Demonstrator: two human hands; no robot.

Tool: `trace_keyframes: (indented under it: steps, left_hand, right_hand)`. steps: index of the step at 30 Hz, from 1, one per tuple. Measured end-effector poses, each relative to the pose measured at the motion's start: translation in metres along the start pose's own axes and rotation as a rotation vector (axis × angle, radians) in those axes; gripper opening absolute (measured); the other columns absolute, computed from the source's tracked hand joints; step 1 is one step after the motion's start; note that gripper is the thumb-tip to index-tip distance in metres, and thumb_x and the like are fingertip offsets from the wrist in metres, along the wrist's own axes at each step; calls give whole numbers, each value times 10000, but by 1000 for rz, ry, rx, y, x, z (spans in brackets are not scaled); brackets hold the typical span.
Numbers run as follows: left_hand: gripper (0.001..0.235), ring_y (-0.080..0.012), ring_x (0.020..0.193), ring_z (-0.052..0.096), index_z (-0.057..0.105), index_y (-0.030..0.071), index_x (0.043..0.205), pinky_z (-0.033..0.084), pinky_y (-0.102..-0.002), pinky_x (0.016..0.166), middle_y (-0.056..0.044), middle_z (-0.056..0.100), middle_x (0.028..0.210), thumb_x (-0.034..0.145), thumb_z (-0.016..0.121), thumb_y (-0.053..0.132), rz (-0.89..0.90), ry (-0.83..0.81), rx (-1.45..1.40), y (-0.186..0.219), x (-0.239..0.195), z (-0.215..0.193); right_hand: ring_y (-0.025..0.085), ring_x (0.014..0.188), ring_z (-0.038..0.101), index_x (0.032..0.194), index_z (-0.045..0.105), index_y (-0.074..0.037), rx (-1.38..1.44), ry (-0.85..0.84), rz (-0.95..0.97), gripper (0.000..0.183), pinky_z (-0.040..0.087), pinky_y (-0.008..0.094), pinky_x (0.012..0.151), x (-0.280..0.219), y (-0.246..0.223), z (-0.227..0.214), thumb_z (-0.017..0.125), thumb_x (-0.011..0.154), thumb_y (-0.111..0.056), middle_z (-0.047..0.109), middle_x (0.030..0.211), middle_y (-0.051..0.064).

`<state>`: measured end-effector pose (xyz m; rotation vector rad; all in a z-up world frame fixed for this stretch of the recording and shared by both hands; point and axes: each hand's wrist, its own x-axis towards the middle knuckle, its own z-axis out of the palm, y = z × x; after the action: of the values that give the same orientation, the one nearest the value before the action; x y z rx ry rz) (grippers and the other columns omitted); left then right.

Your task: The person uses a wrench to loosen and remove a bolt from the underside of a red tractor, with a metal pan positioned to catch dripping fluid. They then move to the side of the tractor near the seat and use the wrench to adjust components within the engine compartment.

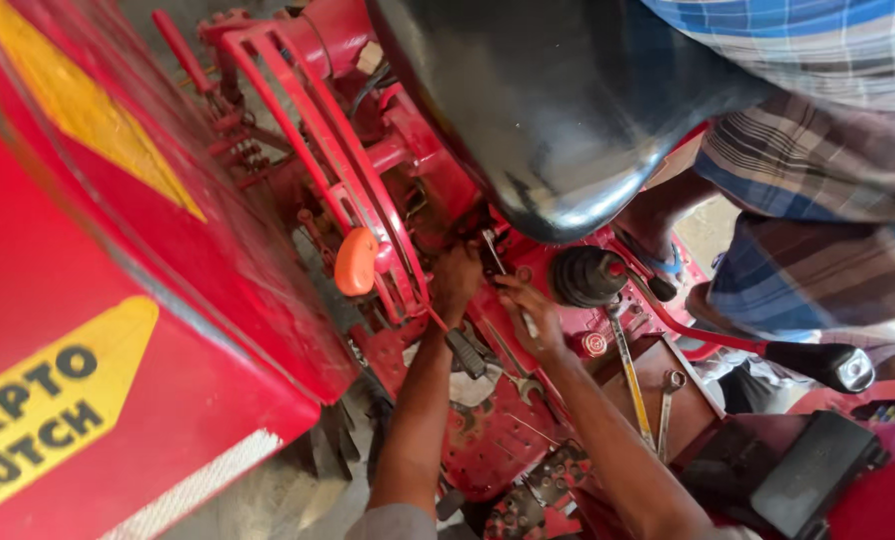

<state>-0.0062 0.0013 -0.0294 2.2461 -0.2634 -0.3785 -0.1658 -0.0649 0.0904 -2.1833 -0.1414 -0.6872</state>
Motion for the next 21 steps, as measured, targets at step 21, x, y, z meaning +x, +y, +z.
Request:
trace_keyframes:
  steps: [21]
  left_hand:
    - [408, -555, 816, 662, 697, 65, 1101, 528, -648, 753, -337, 685, 849, 972, 504, 401, 75, 89, -102, 1, 1, -2]
  right_hand:
    - [179, 727, 647, 1150, 684, -34, -490, -37, -324, 385, 530, 328, 635, 175, 21, -15, 699, 1027, -398, 689, 918, 99]
